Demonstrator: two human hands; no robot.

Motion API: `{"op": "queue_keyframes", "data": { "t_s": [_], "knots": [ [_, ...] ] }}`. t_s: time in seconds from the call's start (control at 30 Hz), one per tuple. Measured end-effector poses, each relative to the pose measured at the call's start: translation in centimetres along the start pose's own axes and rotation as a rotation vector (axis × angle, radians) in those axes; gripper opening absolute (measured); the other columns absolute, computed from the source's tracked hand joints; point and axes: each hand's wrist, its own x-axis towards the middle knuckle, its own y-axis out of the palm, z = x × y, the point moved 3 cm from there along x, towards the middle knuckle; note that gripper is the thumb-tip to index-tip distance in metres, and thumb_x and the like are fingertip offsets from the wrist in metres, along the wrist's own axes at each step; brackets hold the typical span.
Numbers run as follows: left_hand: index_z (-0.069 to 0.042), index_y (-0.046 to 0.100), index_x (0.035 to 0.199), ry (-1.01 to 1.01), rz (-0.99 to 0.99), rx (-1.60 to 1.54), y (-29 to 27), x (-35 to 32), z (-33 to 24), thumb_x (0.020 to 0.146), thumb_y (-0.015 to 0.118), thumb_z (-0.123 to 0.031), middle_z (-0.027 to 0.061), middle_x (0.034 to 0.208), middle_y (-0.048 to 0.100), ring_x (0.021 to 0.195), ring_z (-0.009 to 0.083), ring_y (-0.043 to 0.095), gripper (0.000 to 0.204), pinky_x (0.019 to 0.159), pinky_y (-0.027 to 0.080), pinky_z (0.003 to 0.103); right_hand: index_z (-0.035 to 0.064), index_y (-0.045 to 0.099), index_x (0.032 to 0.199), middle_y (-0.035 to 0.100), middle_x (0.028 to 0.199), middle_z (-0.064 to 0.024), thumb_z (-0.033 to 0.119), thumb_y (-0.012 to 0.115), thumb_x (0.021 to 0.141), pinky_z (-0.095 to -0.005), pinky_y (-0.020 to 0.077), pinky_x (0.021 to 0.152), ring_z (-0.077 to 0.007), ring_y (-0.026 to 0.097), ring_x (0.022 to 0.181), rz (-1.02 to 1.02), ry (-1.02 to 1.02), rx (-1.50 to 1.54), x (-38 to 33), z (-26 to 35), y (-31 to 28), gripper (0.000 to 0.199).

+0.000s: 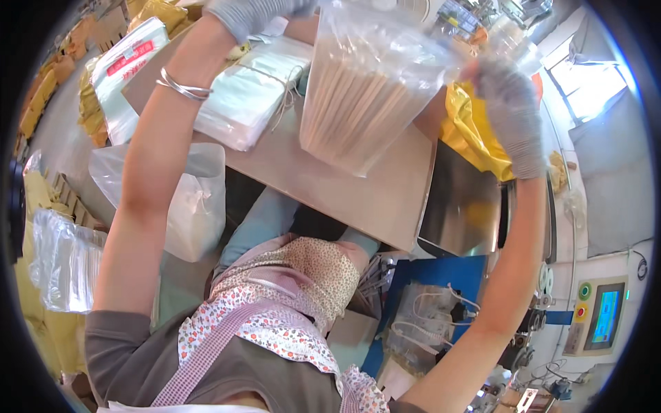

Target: Packing bundles of wooden skewers into plastic bags.

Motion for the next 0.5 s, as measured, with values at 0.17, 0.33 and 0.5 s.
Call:
{"op": "queue_keyframes", "data": {
  "t_s": [0.17, 0.33, 0.5],
  "knots": [
    [-0.005, 0.067, 0.071, 0.065, 0.191, 0.697, 2.6, -3.2, 4.7, 0.069, 0.068, -0.016, 0.0146, 0.070, 0.066, 0.067, 0.0251, 0.065, 0.011, 0.065, 0.052, 0.034, 0.0028, 0.058, 0.086, 0.058, 0.082, 0.0025, 0.003, 0.059, 0.088, -0.0225, 0.0438, 0.066, -0.0048, 0.052, 0.072, 0.247, -0.067, -0.491, -4.3, -2.0, 4.7, 0.002],
    [-0.003, 0.065, 0.071, 0.203, 0.046, 0.503, 3.1, -2.7, 2.0, 0.071, 0.067, -0.014, 0.0115, 0.070, 0.067, 0.064, 0.0264, 0.064, 0.011, 0.063, 0.051, 0.034, 0.0066, 0.055, 0.081, 0.064, 0.080, -0.0028, 0.010, 0.060, 0.089, -0.0180, 0.0422, 0.049, -0.0033, 0.050, 0.053, 0.094, 0.391, 0.060, -3.8, -2.8, 5.7, 0.010],
    [-0.002, 0.047, 0.124, 0.217, -0.073, -0.044, 4.4, -8.8, 9.2, 0.070, 0.079, -0.023, 0.0145, 0.108, 0.062, 0.102, 0.0255, 0.060, 0.067, 0.088, 0.047, 0.033, 0.0108, 0.057, 0.090, 0.066, 0.081, -0.0090, 0.012, 0.059, 0.091, -0.0204, 0.0472, 0.050, -0.0063, 0.054, 0.053, -0.150, 0.551, 0.823, -4.2, -2.3, 8.6, 0.003]
  ]
}}
